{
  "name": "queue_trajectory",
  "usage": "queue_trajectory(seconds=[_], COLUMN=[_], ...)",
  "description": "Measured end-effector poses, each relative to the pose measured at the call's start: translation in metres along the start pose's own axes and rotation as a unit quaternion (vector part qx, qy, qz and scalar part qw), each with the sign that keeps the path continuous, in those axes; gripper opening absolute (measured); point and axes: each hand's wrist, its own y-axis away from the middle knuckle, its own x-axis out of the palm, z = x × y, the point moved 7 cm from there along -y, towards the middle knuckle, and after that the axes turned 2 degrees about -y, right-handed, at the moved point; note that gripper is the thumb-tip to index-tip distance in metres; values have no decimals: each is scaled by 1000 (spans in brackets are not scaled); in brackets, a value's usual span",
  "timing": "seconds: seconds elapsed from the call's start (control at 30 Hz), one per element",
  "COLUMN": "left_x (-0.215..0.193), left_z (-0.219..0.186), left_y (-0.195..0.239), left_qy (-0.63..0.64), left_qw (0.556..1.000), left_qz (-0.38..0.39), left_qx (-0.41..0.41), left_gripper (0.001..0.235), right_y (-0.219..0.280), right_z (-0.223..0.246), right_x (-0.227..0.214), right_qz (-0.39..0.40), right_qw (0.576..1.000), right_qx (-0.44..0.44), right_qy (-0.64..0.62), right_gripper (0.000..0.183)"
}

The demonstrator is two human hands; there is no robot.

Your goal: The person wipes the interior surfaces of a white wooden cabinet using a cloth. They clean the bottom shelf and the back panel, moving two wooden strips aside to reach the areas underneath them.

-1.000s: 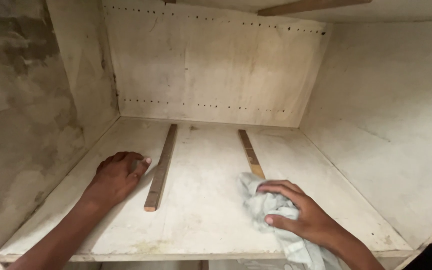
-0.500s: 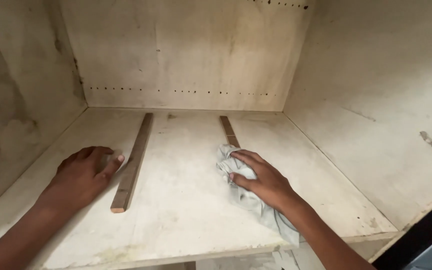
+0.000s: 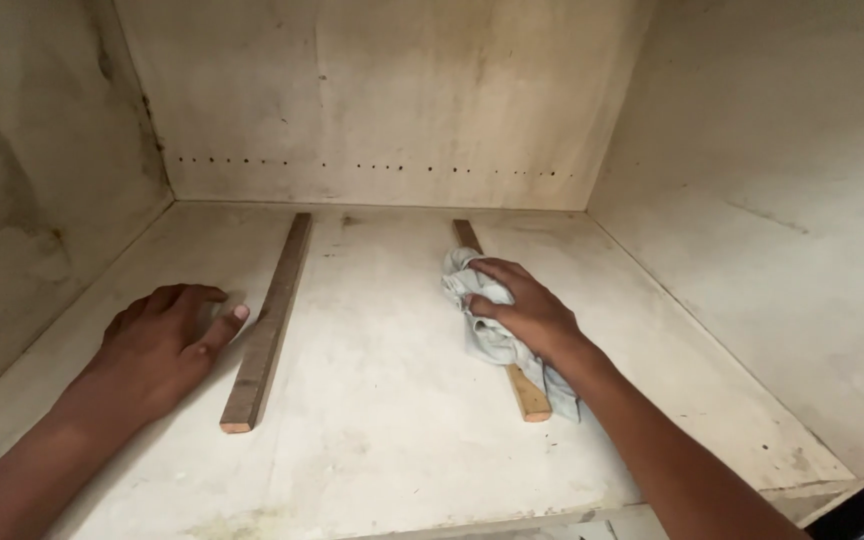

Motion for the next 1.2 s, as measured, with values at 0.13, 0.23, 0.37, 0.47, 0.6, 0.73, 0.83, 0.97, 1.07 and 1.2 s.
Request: queue_trajectory(seconds=[0.13, 0.23, 0.37, 0.47, 0.6, 0.73, 0.83, 0.97, 1.07, 1.2], left_x=[2, 1, -3, -1, -2, -4, -6, -8, -5, -8], left_z=[0, 0, -2, -1, -1, -2, -2, -4, -4, -7], left_y=[1, 2, 7, 5, 4, 7, 9, 11, 8, 10], left_qy=[-3, 7, 18, 22, 27, 40, 50, 41, 41, 31], left_qw=[1000, 1000, 1000, 999, 998, 997, 997, 996, 997, 998], left_qz=[21, -4, -3, -8, -28, -41, -39, -44, -30, -23], left_qx=[-12, 19, 19, 24, 44, 46, 48, 58, 58, 57], left_gripper=[76, 77, 76, 75, 72, 72, 72, 74, 75, 75], right_y=[-4, -4, -4, -3, -7, -25, -31, -43, -66, -100], right_z=[2, 5, 8, 9, 3, -14, -10, -18, -35, -53], right_x=[0, -1, -2, -3, -1, 6, 6, 7, 12, 19], right_qz=[-1, -1, -2, -4, -6, -8, -11, -18, -17, -6], right_qw=[1000, 1000, 999, 999, 999, 1000, 999, 997, 998, 999], right_qx=[13, 30, 44, 47, 41, 6, 16, 62, 39, 28], right_qy=[-6, -4, 20, 22, 23, 22, 39, 43, 34, 42], right_gripper=[70, 70, 71, 71, 71, 73, 74, 73, 73, 74])
